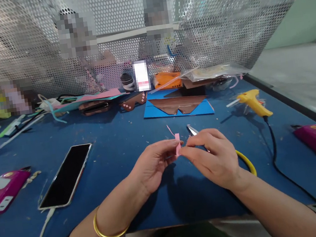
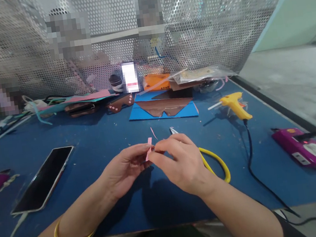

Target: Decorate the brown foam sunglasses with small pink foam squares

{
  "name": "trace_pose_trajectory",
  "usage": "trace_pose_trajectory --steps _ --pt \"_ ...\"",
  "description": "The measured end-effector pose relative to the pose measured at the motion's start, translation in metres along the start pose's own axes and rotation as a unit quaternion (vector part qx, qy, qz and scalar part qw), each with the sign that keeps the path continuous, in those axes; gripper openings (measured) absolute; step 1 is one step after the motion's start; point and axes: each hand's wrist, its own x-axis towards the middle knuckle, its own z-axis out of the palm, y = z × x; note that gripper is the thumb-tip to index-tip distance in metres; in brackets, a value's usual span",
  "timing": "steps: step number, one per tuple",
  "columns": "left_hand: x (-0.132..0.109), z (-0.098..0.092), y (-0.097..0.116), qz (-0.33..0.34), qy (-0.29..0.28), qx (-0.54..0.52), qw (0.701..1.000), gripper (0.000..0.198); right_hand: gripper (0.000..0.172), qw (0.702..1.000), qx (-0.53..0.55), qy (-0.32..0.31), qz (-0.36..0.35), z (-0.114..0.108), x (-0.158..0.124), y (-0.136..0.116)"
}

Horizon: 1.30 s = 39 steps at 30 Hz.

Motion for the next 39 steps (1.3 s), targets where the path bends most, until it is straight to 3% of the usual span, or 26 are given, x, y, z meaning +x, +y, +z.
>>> trace_pose_trajectory --steps 8,11,16,21,39 --pt "-0.001 -0.001 -0.002 0.033 -0.009 0.015 0.999 0.014 0.013 1.000 0.008 0.005 -0.003 0.001 -0.001 -0.001" --pt "-0.003 0.001 -0.002 0.064 -0.007 0.036 0.997 0.014 0.011 0.997 0.063 -0.004 0.051 0.000 -0.001 -0.003" --pt "-0.005 0.002 -0.002 0.123 0.006 0.094 0.988 0.011 0.009 0.956 0.207 -0.026 0.207 -0.001 0.003 -0.008" --pt "-0.006 0.003 -0.001 0.137 0.002 0.118 0.984 0.006 0.011 0.913 0.278 -0.013 0.298 -0.001 0.008 -0.011" --pt "-0.009 0.002 0.006 0.155 -0.029 0.204 0.966 0.006 0.008 0.839 0.373 -0.048 0.392 -0.005 0.006 -0.006"
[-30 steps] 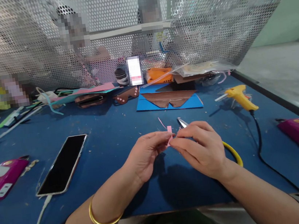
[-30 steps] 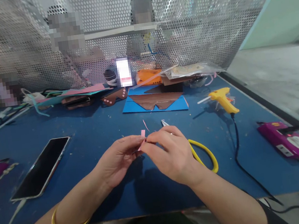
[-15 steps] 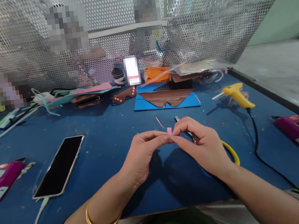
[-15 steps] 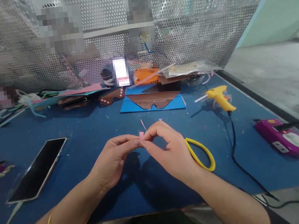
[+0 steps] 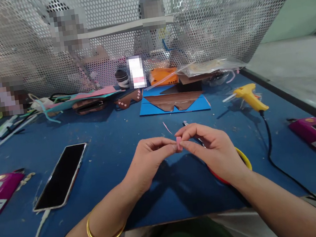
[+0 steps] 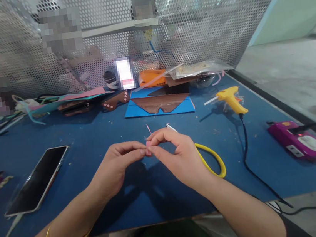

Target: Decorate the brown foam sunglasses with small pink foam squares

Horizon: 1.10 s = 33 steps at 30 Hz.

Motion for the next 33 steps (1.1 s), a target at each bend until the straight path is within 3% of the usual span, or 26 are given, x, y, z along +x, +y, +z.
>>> trace_pose_trajectory --steps 12,33 --pt "-0.0010 -0.0043 0.0023 0.018 -0.025 0.101 0.994 0.012 0.006 0.999 -0.002 0.005 0.043 0.0006 0.0004 -0.0010" --pt "-0.0001 -0.0051 0.0023 0.011 -0.040 0.096 0.994 0.011 0.007 0.997 0.000 0.018 0.071 0.0023 -0.0005 -0.0019"
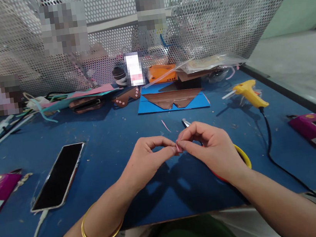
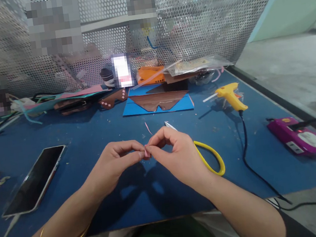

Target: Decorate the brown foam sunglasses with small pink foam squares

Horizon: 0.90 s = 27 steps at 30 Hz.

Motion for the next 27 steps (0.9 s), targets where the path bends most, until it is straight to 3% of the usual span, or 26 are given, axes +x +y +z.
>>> trace_pose_trajectory --steps 7,11,17,21,27 --pt "0.000 -0.001 0.001 -0.003 -0.003 0.013 1.000 0.011 0.006 1.000 0.011 0.000 0.004 0.001 0.000 0.001" --pt "0.000 -0.002 0.000 -0.003 -0.008 0.028 1.000 0.011 0.022 0.999 0.049 0.007 0.017 0.002 0.000 0.000" --pt "-0.001 0.003 -0.002 0.035 -0.004 0.020 0.999 0.019 0.023 0.998 0.028 0.052 0.009 0.003 0.000 0.000" --pt "0.000 0.008 -0.004 0.042 0.038 0.085 0.995 0.015 0.021 0.998 0.013 0.060 0.011 0.003 0.000 0.001" --pt "0.001 0.010 -0.008 0.058 0.073 0.071 0.993 0.014 0.019 0.994 0.086 0.048 0.039 0.002 0.001 0.005"
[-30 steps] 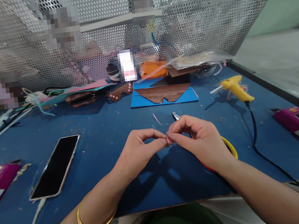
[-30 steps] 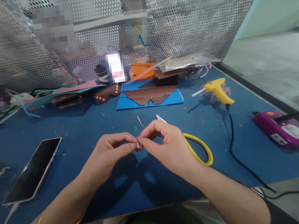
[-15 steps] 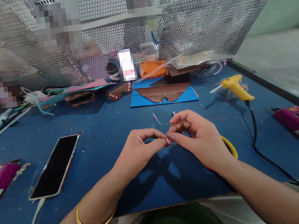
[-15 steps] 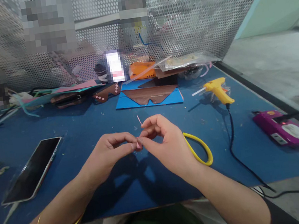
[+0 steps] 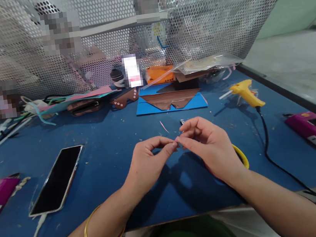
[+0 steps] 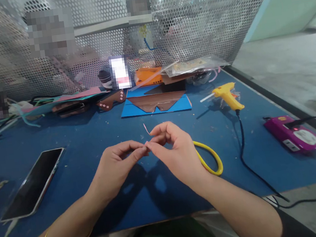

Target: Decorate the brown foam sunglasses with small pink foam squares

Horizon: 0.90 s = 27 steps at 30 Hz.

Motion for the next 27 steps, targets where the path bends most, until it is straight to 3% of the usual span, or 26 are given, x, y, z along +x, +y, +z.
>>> trace_pose_trajectory --steps 4,11,15,27 --pt "0.0003 -0.0006 0.0002 0.010 0.006 -0.018 1.000 0.018 0.013 1.000 0.023 -0.012 -0.006 -0.0037 0.0019 -0.0003" --pt "0.0005 -0.0034 0.0048 0.020 -0.009 0.017 1.000 0.018 0.016 0.982 -0.137 -0.019 -0.125 -0.0088 0.0011 -0.0026" --pt "0.0001 -0.0047 0.0042 0.039 -0.008 0.069 0.997 0.013 0.013 0.973 -0.161 -0.039 -0.160 -0.0073 0.0008 -0.0017" --pt "-0.0003 -0.0029 -0.0005 0.158 0.076 0.175 0.969 0.012 0.006 0.973 -0.209 -0.072 -0.073 -0.0076 0.0003 -0.0014"
